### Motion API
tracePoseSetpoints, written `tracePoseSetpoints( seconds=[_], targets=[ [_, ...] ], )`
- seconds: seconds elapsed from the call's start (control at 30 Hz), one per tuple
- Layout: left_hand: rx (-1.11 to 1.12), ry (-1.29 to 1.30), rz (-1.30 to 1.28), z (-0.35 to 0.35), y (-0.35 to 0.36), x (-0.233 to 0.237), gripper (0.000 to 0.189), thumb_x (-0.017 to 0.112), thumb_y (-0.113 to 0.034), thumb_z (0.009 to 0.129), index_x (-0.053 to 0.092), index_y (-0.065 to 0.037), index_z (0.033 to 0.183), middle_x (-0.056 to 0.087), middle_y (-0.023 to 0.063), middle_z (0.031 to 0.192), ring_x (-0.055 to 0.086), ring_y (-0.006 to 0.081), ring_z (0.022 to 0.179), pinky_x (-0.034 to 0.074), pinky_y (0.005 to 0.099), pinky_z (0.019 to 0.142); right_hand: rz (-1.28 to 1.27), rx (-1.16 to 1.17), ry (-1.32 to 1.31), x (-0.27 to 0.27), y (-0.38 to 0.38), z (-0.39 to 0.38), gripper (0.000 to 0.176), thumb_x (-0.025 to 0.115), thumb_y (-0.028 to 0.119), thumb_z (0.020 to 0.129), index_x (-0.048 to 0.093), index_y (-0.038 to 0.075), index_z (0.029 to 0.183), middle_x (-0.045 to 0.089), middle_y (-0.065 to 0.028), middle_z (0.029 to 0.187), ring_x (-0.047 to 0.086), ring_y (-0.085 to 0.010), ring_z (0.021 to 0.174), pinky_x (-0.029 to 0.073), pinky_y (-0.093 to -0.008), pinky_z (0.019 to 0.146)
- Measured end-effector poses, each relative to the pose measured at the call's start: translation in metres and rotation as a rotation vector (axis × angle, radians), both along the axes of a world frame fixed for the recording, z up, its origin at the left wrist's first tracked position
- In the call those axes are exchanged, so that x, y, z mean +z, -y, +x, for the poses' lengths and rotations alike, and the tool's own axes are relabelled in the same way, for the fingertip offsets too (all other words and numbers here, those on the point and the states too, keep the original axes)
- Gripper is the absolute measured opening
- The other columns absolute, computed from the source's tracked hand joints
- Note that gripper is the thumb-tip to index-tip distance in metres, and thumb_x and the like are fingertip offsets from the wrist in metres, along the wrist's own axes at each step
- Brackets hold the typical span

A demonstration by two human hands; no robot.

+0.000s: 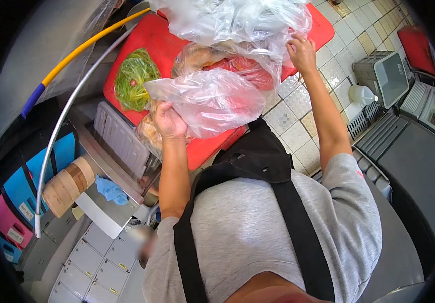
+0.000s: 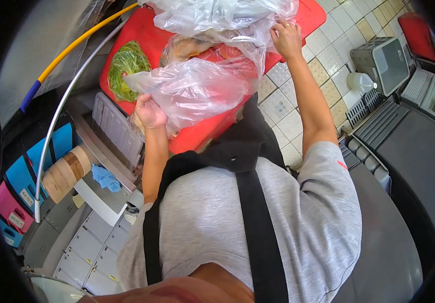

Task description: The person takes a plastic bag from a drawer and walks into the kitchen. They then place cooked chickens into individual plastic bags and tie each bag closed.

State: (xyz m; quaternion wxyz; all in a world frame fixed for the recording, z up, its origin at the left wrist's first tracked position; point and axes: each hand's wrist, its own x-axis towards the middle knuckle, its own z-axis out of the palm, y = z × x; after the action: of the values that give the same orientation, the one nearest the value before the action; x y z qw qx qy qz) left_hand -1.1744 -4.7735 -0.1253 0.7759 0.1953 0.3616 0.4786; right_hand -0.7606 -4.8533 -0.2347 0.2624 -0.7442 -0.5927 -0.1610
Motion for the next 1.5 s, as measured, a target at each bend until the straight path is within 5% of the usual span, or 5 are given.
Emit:
tracePoseSetpoints(
  seconds=[0.33,0.5,0.7,1.03,1.5],
  targets=[
    [-0.113,-0.072,0.046,-0.007,-0.01,-0.024,0.037,0.059,-0.017,0.079,0.06,0.0,0.112,0.065,0.0121,0.102,0.06,0.0275,0.099,0.045,0.0411,0.093,-0.504,0.478,-2.468,0.12,0.049,-0.182,0.034,0.059,0.018,0.09,0.057,0.002,0.12,0.059,-0.0087,0.119,0.058,-0.0171,0.106,0.046,-0.0331,0.092],
    [0.235,-1.514,0.798,-0.011,0.008,-0.014,0.043,0.066,-0.009,0.083,0.049,-0.003,0.121,0.059,0.0095,0.109,0.057,0.0195,0.099,0.045,0.0318,0.086,-0.44,0.324,-2.028,0.107,0.034,-0.204,0.024,0.069,0.013,0.081,0.061,0.003,0.102,0.065,-0.0034,0.091,0.061,-0.0133,0.078,0.05,-0.0287,0.073],
    [-0.345,-0.724,0.234,0.001,0.079,0.032,0.042,0.069,-0.011,0.083,0.047,-0.004,0.118,0.059,0.0058,0.098,0.056,0.0123,0.082,0.047,0.0248,0.069,-0.582,0.406,-1.382,0.082,0.023,-0.251,0.01,0.068,0.013,0.083,0.06,0.006,0.086,0.056,0.0035,0.079,0.052,-0.0066,0.069,0.044,-0.0261,0.063],
    [0.198,-0.004,-0.191,-0.075,0.051,0.016,0.017,0.05,-0.005,0.086,0.055,-0.007,0.102,0.063,0.0095,0.102,0.063,0.0199,0.09,0.055,0.0327,0.075,-0.655,0.344,-2.193,0.026,-0.024,-0.205,0.015,0.061,0.014,0.088,0.059,0.007,0.102,0.064,-0.0035,0.091,0.063,-0.0156,0.076,0.052,-0.0318,0.069],
    [-0.257,-1.409,0.564,-0.048,0.038,0.011,0.011,0.061,-0.007,0.081,0.066,0.002,0.083,0.056,0.0112,0.083,0.058,0.0227,0.064,0.047,0.0357,0.062,-0.592,0.252,-0.558,0.059,-0.153,-0.114,0.02,0.055,0.019,0.087,0.069,0.012,0.1,0.068,-0.0165,0.095,0.066,-0.03,0.083,0.051,-0.0363,0.077]
  ],
)
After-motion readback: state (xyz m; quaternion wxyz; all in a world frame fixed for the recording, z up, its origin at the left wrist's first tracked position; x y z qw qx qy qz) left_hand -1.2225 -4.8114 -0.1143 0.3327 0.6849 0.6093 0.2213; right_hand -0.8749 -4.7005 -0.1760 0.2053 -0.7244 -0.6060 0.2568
